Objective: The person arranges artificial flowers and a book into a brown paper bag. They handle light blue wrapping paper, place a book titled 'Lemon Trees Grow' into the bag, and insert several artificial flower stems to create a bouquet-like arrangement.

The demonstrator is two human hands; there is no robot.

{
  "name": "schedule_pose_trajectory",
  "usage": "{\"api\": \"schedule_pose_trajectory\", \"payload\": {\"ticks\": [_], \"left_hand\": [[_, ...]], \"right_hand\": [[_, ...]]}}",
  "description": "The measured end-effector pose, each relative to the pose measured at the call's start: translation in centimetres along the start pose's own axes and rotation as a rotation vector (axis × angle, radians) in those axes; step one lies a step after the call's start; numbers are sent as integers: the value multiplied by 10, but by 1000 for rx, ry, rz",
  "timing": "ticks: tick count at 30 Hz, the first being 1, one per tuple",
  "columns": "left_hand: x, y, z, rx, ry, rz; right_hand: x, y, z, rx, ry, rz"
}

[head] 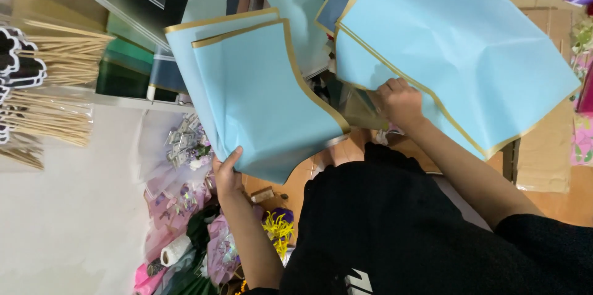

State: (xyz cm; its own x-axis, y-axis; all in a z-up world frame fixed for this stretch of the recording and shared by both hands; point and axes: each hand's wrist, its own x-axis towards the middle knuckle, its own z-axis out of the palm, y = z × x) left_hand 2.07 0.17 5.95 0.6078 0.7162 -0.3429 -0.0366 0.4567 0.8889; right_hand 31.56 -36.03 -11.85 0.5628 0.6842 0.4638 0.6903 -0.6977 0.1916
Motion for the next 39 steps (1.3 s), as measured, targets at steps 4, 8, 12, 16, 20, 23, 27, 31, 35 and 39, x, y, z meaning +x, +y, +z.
{"api": "schedule_pose_trajectory", "payload": {"ticks": [4, 8, 12, 16, 20, 23, 27, 31, 35, 39], "left_hand": [[7, 1, -11, 5, 0, -16], [8, -5, -35, 25, -20, -13], [10, -14, -51, 11, -31, -17], [10, -18, -61, 11, -31, -25], [8, -18, -64, -9, -27, -33], [14, -27, -80, 4, -41, -13], [21, -40, -103, 97, -28, -219], [19, -39, -106, 87, -34, -223], [17, -37, -107, 82, -41, -199], [14, -35, -108, 89, -7, -208]], "right_hand": [[22, 4, -35, 88, -251, 258], [25, 27, -23, 296, -391, 374], [6, 59, 29, 474, -420, 613], [-4, 79, 49, 719, -257, 867], [0, 86, 44, 899, -148, 1033], [18, 83, 15, 985, -3, 1167], [46, 72, -40, 1037, 40, 1331], [45, 71, -41, 997, 51, 1324], [36, 69, -20, 916, 93, 1249], [43, 57, -30, 926, 33, 1150]]}}
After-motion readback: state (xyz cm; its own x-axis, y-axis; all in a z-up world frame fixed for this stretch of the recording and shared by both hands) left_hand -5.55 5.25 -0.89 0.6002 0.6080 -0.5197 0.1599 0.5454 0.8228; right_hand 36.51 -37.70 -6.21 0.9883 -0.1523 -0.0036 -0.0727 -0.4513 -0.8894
